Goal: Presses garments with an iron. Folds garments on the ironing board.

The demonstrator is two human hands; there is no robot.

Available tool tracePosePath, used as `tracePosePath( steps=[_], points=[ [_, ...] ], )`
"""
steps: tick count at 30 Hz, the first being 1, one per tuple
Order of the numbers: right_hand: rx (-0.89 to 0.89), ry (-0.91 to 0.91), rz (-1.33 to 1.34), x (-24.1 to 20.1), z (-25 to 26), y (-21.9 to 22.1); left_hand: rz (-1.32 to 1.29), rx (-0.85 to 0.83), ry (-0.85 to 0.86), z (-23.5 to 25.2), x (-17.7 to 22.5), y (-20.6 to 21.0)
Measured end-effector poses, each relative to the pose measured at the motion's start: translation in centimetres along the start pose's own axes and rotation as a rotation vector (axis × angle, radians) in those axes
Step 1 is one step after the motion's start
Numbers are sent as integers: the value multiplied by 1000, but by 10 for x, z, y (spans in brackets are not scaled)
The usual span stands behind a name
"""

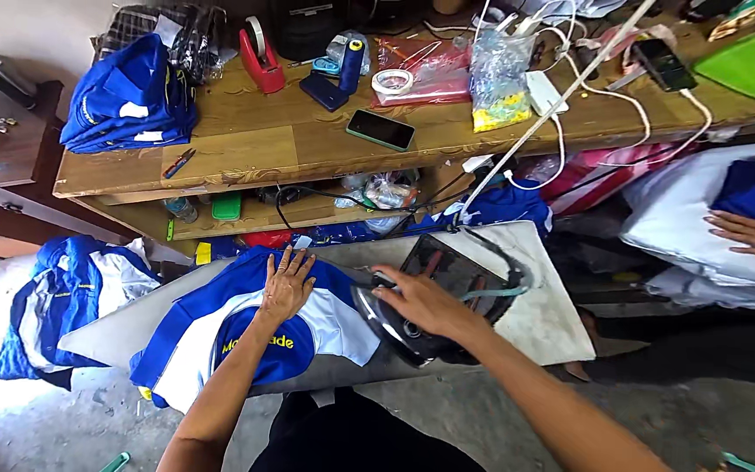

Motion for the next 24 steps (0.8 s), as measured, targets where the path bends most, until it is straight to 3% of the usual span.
tracePosePath(
  steps=[6, 14, 18, 24],
  points=[
    [18, 111, -62, -37, 52, 12, 59, -95, -51, -9, -47, 9],
    [39, 179, -130, -28, 66, -1, 3, -82, -42, -6, -51, 10],
    [154, 241, -41, -6, 74, -14, 21, -63, -37, -7, -51, 10],
    [153, 354, -13, 55, 21, -8, 24, -88, -48, -5, -51, 11]
  ],
)
Point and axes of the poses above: each hand's wrist, its own z-axis towards the middle knuckle, its own y-axis out of the palm, x = y × z, the point moved 10 cm from there along z, towards the middle knuckle, and after that the axes turned 1 degree about y, right-handed, at the moved point
